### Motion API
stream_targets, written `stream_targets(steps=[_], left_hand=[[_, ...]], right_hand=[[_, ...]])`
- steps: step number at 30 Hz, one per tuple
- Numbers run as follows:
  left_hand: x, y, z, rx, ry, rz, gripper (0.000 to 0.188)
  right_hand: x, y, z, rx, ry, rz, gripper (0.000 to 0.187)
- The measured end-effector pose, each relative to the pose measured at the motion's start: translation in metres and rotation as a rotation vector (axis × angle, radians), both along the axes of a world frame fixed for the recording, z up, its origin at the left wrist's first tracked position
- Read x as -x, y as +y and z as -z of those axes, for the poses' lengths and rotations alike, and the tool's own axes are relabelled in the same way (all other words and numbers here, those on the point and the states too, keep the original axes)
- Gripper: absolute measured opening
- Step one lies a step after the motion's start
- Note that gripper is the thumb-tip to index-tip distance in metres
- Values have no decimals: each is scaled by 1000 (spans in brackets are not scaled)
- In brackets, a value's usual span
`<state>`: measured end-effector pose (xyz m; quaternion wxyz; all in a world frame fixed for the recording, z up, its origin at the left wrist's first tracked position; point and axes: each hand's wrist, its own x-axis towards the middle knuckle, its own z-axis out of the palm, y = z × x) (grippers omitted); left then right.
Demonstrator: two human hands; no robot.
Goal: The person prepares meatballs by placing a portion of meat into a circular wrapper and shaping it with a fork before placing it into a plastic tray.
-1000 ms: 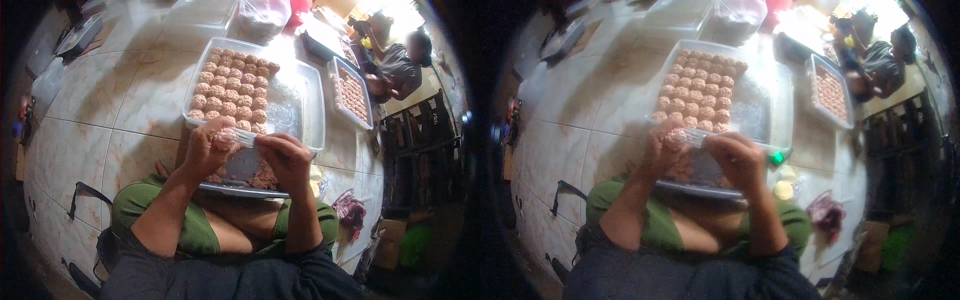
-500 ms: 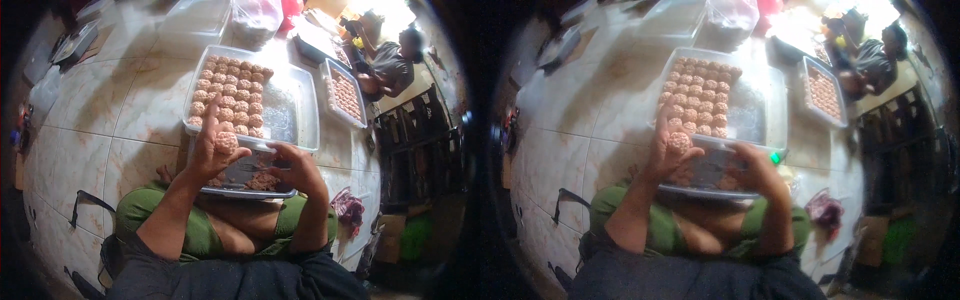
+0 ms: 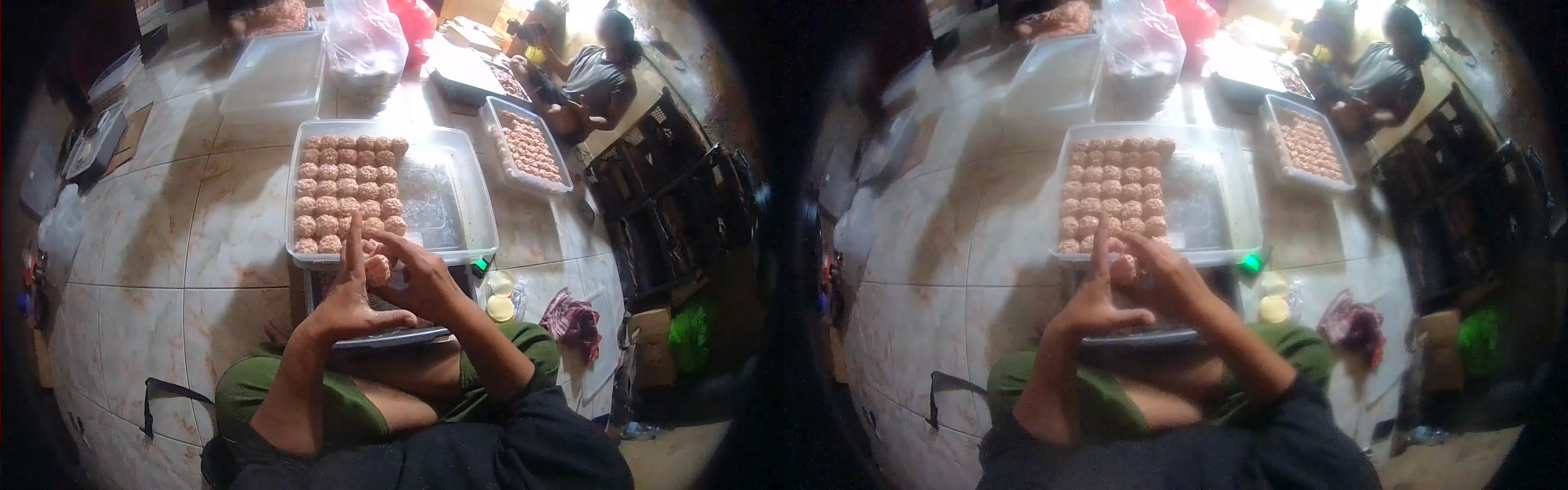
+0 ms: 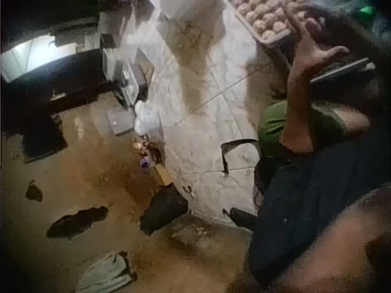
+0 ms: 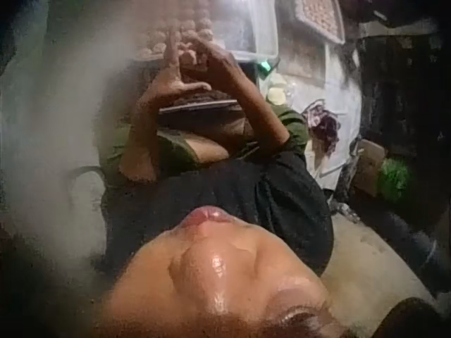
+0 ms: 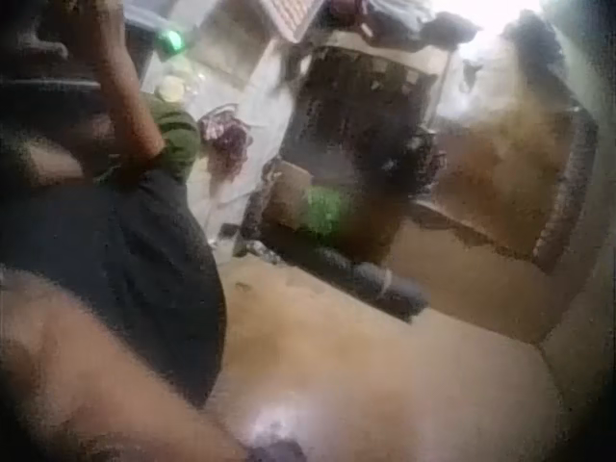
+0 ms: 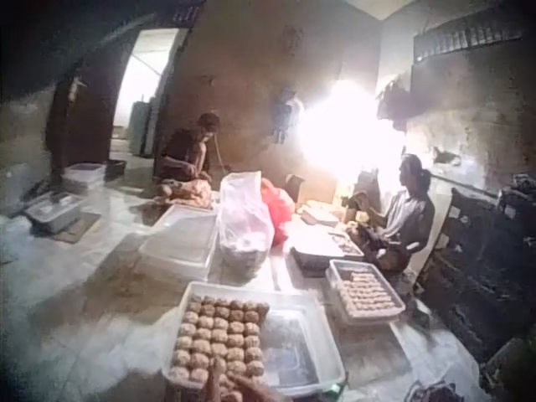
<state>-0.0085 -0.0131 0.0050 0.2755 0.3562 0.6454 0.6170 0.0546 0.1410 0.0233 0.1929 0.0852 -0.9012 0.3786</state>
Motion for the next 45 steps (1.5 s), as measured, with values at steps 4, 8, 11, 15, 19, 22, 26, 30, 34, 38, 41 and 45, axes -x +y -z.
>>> stream_targets(steps=[4,8,11,15,19,22,26,30,34,38,41,45], left_hand=[[8,-4,9,-36,200,-40,147],[13,-7,-11,-86,-89,-248,136],[24,-15,-2,-195,-58,-361,124],[25,-6,2,-242,-15,-418,114],[20,-1,2,-198,-4,-424,111],[20,-4,4,-161,-1,-433,110],[19,0,0,-143,1,-417,108],[20,-1,1,-160,-4,-425,108],[20,0,3,-155,-13,-427,107],[20,-2,1,-124,1,-439,106],[19,0,4,-142,-16,-433,106],[18,3,3,-111,-8,-431,106]], right_hand=[[9,16,-11,222,-212,-73,70],[62,105,32,357,-173,-19,66],[104,139,23,10,-183,244,60],[147,167,60,52,-223,384,61],[180,166,91,-37,-186,468,70],[179,144,83,-53,-203,487,79],[162,158,84,30,-202,529,72],[148,164,82,-42,-91,462,65],[154,158,83,-6,-26,427,67],[163,159,91,41,-103,446,71],[168,163,95,19,-95,451,74],[169,167,95,-17,-197,435,73]])
